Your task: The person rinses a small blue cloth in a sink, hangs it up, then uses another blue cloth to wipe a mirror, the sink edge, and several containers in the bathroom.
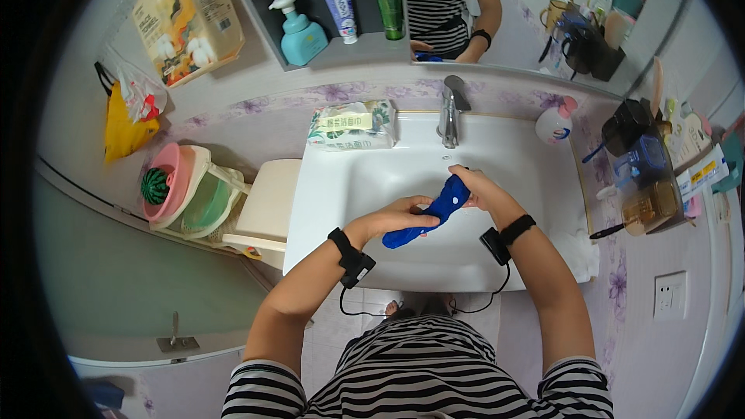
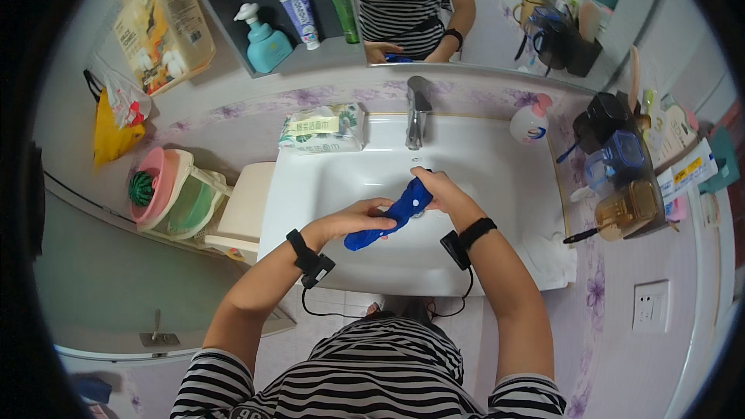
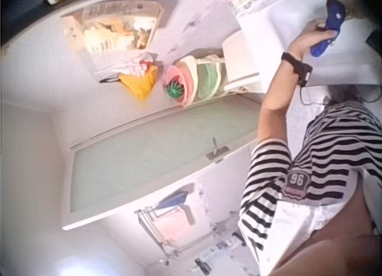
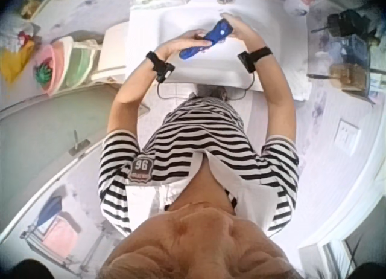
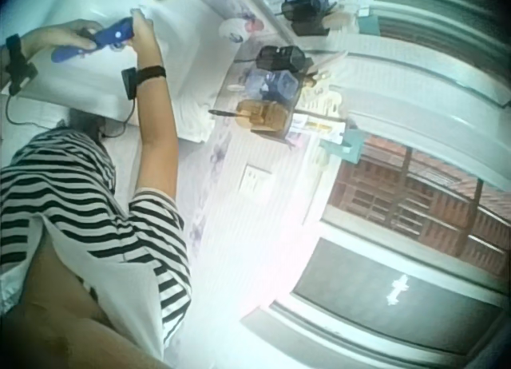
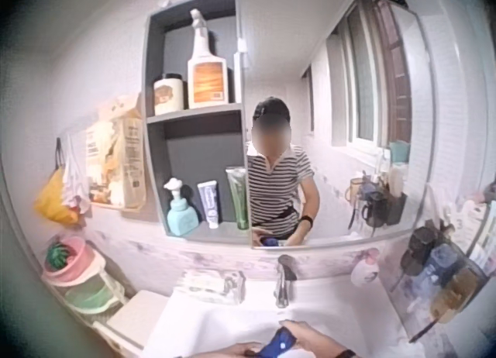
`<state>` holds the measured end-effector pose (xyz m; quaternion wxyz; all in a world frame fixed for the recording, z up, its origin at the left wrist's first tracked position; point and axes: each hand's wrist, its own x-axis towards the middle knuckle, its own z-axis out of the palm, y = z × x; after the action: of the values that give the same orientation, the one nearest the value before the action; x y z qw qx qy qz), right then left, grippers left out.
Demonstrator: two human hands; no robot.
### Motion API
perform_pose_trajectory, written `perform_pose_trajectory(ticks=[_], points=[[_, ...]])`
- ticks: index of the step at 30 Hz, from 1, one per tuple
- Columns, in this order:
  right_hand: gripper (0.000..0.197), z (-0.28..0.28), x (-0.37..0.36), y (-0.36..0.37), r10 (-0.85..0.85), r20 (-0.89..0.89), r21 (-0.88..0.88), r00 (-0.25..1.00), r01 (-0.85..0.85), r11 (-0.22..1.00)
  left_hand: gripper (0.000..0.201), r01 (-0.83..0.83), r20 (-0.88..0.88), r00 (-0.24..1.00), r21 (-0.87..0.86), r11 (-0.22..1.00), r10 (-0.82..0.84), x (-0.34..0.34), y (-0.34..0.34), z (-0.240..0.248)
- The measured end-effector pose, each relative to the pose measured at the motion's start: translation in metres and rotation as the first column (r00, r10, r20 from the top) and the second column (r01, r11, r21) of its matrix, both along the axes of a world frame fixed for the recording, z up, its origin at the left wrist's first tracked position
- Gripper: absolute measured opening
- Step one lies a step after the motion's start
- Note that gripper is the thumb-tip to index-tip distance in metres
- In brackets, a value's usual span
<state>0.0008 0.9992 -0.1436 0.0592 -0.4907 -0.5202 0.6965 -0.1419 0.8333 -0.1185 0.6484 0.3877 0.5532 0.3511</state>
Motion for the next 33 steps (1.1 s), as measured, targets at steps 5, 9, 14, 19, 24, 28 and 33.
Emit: perform_pose_trajectory(ticks=[5, 9, 14, 19, 24, 28, 33], points=[[0.042, 0.000, -0.001, -0.005, -0.022, -0.306, -0.129, 0.952, -0.018, 0.991, 0.051, 0.017, 0.031, 0.999, 0.036, 0.999, -0.018, -0.009, -0.004, 0.003], [0.042, 0.026, -0.004, -0.026, -0.127, -0.229, -0.030, 0.965, 0.124, 0.992, 0.046, -0.111, 0.168, 0.981, 0.051, 0.993, 0.100, -0.015, -0.021, 0.016], [0.029, 0.022, -0.008, -0.028, 0.196, -0.252, 0.830, 0.948, 0.108, 0.547, 0.038, -0.101, 0.089, 0.992, 0.077, 0.992, 0.094, -0.020, -0.028, 0.033], [0.025, 0.061, -0.012, -0.051, 0.550, -0.108, 0.571, 0.828, -0.400, 0.716, 0.034, -0.057, 0.038, 0.998, 0.013, 0.998, 0.056, -0.025, -0.036, 0.027], [0.022, 0.051, -0.009, -0.050, 0.584, -0.084, 0.622, 0.808, -0.415, 0.664, 0.039, -0.048, 0.038, 0.998, 0.007, 0.999, 0.048, -0.024, -0.034, 0.030], [0.018, 0.040, -0.008, -0.047, 0.416, -0.197, 0.659, 0.888, -0.194, 0.726, 0.040, -0.049, 0.026, 0.998, -0.012, 0.999, 0.050, -0.023, -0.035, 0.031], [0.017, 0.038, 0.000, -0.039, 0.221, -0.365, 0.612, 0.905, 0.054, 0.789, 0.037, -0.072, 0.042, 0.996, -0.035, 0.997, 0.073, -0.031, -0.044, 0.022]])
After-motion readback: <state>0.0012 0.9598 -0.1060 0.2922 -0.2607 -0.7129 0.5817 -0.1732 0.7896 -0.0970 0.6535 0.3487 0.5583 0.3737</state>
